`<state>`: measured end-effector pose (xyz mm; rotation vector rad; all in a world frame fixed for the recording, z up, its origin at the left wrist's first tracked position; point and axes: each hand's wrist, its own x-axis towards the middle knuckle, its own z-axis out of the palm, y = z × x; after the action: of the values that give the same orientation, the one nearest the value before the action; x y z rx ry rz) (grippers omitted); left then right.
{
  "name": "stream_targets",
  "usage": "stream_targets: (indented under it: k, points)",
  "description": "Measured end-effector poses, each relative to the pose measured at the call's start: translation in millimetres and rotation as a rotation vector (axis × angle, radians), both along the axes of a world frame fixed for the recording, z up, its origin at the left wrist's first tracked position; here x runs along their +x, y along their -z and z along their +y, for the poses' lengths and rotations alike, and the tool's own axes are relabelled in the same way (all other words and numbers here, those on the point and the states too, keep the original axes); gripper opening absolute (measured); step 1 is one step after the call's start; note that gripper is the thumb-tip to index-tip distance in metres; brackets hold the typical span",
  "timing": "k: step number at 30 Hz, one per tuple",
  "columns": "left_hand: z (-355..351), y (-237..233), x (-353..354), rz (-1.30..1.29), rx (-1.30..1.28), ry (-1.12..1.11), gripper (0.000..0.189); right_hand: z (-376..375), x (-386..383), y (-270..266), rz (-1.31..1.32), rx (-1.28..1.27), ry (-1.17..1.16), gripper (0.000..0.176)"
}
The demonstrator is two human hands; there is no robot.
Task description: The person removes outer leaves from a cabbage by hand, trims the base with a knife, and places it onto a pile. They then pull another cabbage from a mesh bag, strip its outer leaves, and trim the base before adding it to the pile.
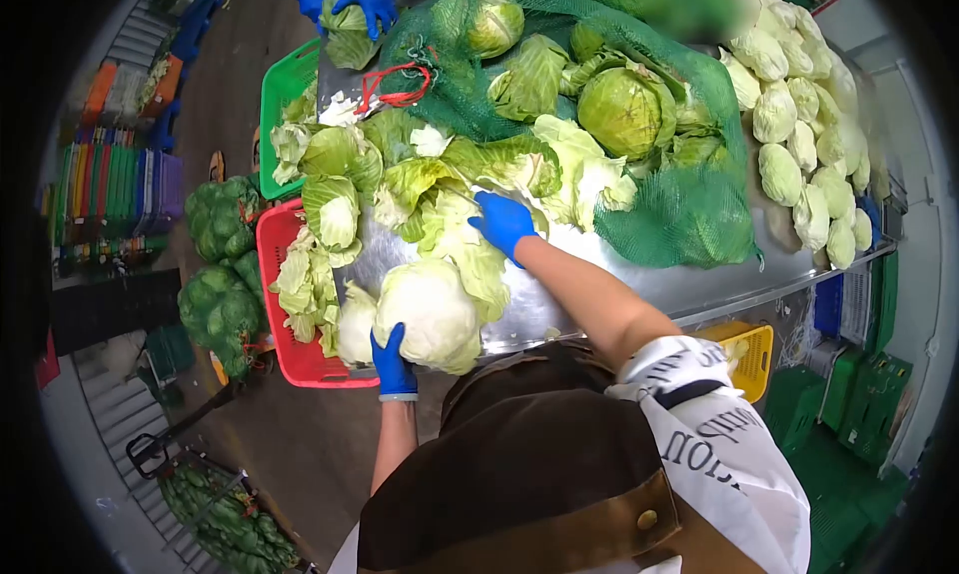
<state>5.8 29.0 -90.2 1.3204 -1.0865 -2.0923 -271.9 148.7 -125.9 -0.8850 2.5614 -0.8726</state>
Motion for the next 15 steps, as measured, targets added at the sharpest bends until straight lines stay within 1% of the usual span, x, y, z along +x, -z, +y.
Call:
stream_targets:
  k: [2,3,4,5,6,8,9,11,12,14,15]
  points:
    - [4,-12,-3,-0.034,-0.044,-0.072,0.067,6,12,-44,0.099,-0.116,-0.083,0.035]
    - [5,-20,-9,-0.088,-0.089,-0.077,0.067,6,23,-53,0.005,-0.142,-0.137,0.034]
    - [5,-18,-15,-0.116,-0.138,-0.083,0.070,3,36,-62,-0.080,-0.170,-0.186,0.033]
    - [8,-16,-19,-0.131,-0.212,-0.066,0.074,2,51,-71,-0.183,-0.133,-0.242,0.030]
    - [10,-14,-26,-0.143,-0.289,-0.047,0.077,-3,63,-67,-0.218,-0.145,-0.317,0.030]
    - [17,-21,-40,-0.170,-0.383,-0.008,0.082,-10,73,-72,-0.180,-0.064,-0.335,0.032]
    - [23,-25,-39,-0.198,-0.427,0.015,0.084,-12,72,-69,-0.202,-0.049,-0.307,0.033]
    - [27,-35,-43,-0.201,-0.373,0.005,0.086,-20,64,-57,-0.250,-0.028,-0.240,0.034]
    - [27,-39,-46,-0.198,-0.350,0.004,0.087,-28,57,-51,-0.297,0.037,-0.159,0.034]
    - [29,-32,-41,-0.190,-0.450,0.071,0.087,-36,38,-27,-0.285,0.032,-0.061,0.034]
    - [28,-20,-33,-0.202,-0.528,0.124,0.086,-39,33,-15,-0.274,-0.012,-0.080,0.038]
